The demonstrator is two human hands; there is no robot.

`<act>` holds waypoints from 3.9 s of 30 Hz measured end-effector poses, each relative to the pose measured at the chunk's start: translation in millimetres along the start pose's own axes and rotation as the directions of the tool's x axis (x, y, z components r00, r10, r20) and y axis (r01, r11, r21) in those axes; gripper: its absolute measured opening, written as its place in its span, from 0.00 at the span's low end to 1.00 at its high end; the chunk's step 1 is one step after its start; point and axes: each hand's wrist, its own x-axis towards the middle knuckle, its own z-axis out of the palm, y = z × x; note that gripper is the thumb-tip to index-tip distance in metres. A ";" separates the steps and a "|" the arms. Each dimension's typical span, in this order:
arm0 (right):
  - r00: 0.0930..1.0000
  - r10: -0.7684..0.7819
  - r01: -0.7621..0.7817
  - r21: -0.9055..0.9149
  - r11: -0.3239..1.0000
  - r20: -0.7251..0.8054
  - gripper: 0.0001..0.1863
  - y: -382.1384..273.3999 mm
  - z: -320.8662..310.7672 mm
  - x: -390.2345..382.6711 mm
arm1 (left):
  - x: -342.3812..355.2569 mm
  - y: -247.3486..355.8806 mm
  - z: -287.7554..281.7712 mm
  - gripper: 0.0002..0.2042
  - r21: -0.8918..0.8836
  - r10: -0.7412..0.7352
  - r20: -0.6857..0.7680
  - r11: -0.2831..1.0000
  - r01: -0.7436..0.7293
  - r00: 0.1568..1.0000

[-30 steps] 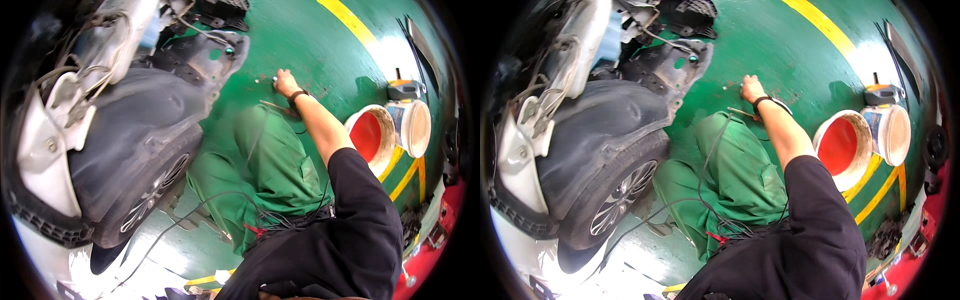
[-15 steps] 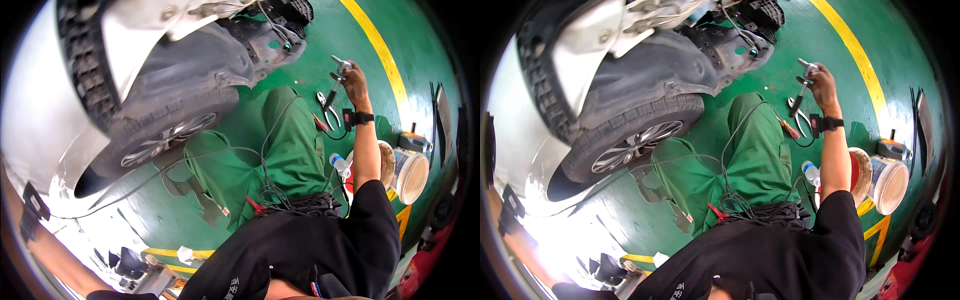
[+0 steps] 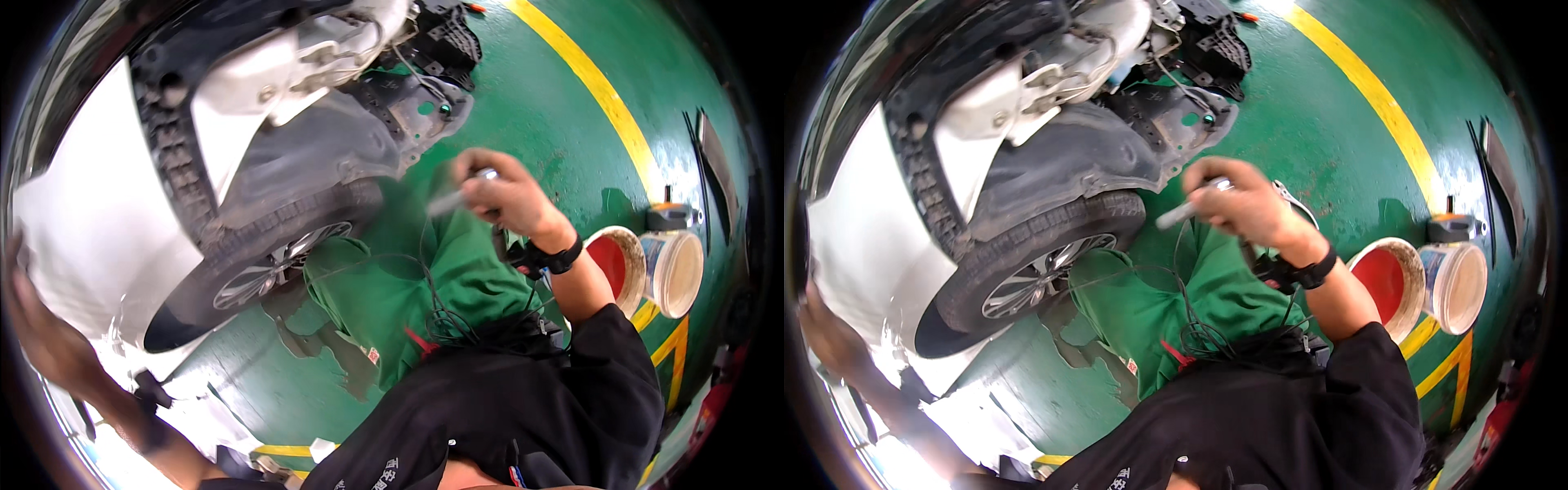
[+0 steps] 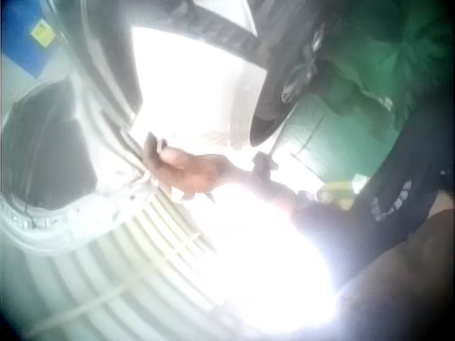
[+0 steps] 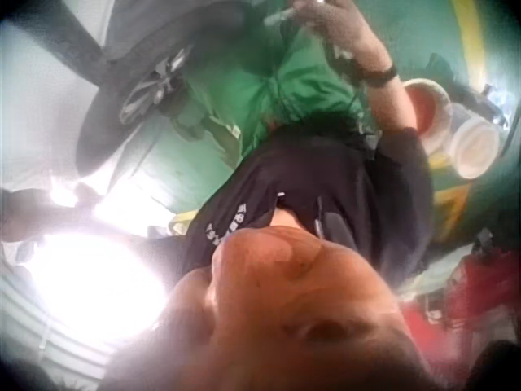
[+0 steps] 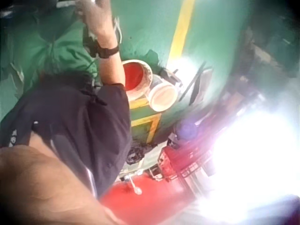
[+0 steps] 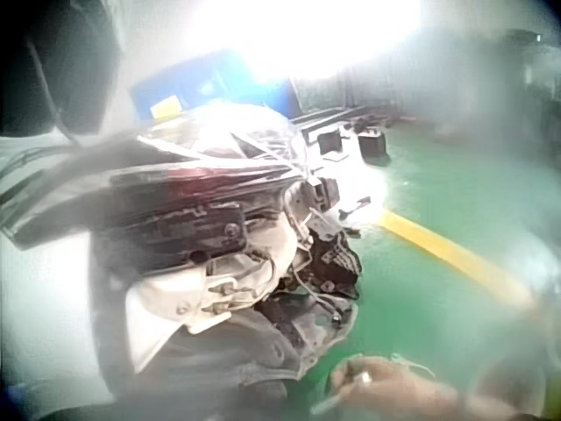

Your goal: The person repairs a headlight on a car by unscrewing components, pulling back the bumper cover, and securing a mounting bracket with a socket wrench.

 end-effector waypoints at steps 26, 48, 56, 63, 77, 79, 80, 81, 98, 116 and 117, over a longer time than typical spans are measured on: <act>0.922 -0.159 0.265 -0.276 0.924 0.354 0.12 37.8 89.9 -5.2 | -191.2 194.5 127.5 0.08 -0.477 -0.253 0.772 0.375 0.795 0.583; 0.889 0.019 0.120 -0.271 0.955 0.458 0.18 30.8 95.1 -2.7 | -206.9 203.0 189.3 0.17 -0.379 -0.444 0.877 -0.406 0.831 0.183; 0.891 0.018 0.107 -0.249 0.963 0.453 0.21 42.6 84.3 3.4 | -212.6 199.4 200.7 0.19 -0.434 -0.514 0.842 -0.462 0.773 0.165; 0.877 -0.037 0.141 -0.183 0.973 0.480 0.19 38.4 79.7 3.9 | -214.1 207.1 212.3 0.13 -0.590 -0.467 0.774 -0.288 0.754 0.427; 0.970 -0.228 0.195 -0.299 0.934 -0.080 0.22 3.5 -11.7 -3.7 | -210.6 206.6 203.5 0.12 -0.332 -0.326 0.934 -0.639 0.694 0.146; 0.925 -0.258 0.131 -0.402 0.906 -0.278 0.21 32.6 -67.1 28.1 | -207.3 205.0 197.7 0.12 -0.358 -0.305 0.929 -0.593 0.721 0.211; 0.888 -0.306 0.058 -0.577 0.815 -0.343 0.21 63.5 -114.9 41.3 | -204.3 205.1 195.9 0.13 -0.367 -0.302 0.927 -0.600 0.711 0.223; 0.846 -0.361 -0.040 -0.721 0.692 -0.393 0.22 97.2 -162.4 51.6 | -203.2 205.2 195.2 0.13 -0.374 -0.300 0.925 -0.610 0.699 0.233; 0.738 -0.148 -0.640 -0.753 0.155 -0.658 0.24 269.6 -299.3 -3.9 | -192.3 205.3 172.7 0.10 -0.320 -0.266 0.945 -0.646 0.693 0.189; 0.886 -0.314 0.464 -0.665 0.586 0.342 0.20 29.9 60.1 -7.1 | -148.1 232.1 175.7 0.11 -0.628 -0.428 0.774 -0.425 0.652 0.467; 0.876 -0.335 0.482 -0.650 0.587 0.346 0.19 35.6 59.3 -4.6 | -147.8 230.8 173.1 0.09 -0.601 -0.386 0.797 -0.425 0.677 0.464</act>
